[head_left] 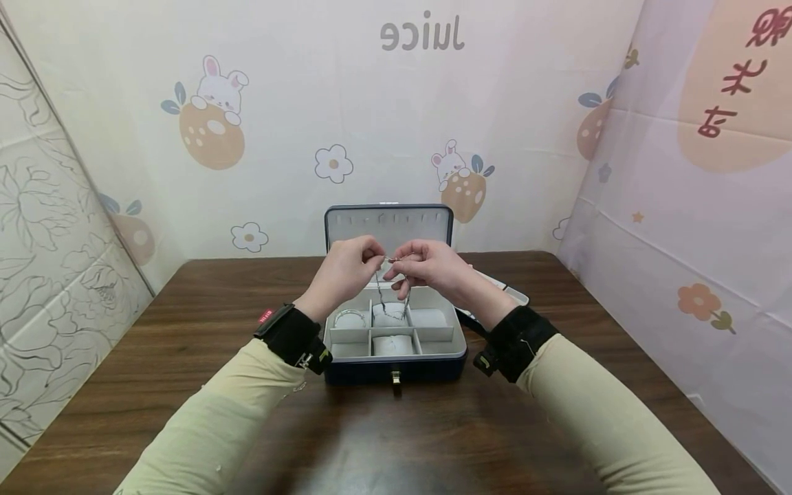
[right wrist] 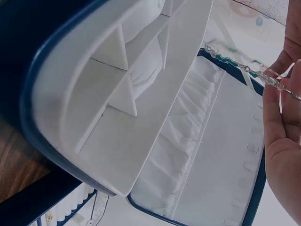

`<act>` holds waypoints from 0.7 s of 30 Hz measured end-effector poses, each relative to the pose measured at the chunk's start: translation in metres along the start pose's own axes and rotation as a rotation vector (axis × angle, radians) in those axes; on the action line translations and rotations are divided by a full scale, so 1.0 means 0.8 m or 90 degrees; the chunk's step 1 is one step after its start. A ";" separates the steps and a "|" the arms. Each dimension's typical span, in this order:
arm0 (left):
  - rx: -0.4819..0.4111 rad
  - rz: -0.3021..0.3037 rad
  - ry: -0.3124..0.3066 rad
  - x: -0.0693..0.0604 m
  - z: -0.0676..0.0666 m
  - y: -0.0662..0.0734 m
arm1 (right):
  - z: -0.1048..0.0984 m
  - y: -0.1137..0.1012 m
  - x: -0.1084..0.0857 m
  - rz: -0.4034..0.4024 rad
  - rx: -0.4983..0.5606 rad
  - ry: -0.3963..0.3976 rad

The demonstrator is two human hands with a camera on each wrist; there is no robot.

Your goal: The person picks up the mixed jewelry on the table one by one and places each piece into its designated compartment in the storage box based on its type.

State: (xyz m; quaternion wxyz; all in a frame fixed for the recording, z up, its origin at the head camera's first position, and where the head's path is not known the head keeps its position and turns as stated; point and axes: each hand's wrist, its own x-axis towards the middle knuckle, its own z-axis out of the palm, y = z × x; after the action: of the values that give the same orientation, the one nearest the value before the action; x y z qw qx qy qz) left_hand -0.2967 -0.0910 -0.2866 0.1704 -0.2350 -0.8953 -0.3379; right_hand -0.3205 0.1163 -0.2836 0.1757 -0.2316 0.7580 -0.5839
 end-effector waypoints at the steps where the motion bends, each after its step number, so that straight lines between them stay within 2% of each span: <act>1: 0.000 0.001 0.002 -0.001 0.000 -0.001 | 0.000 0.000 0.001 -0.004 0.001 0.002; 14: -0.002 0.017 0.008 -0.004 0.001 -0.009 | 0.007 0.002 0.008 -0.053 0.030 -0.005; 21: -0.007 0.005 0.006 -0.006 -0.001 -0.010 | 0.008 -0.003 0.008 -0.084 0.013 0.003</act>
State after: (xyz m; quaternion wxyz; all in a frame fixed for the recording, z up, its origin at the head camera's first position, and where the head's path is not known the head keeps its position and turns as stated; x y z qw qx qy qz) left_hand -0.2968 -0.0985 -0.2923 0.1747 -0.2380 -0.8915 -0.3436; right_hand -0.3220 0.1073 -0.2831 0.1372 -0.2778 0.7356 -0.6024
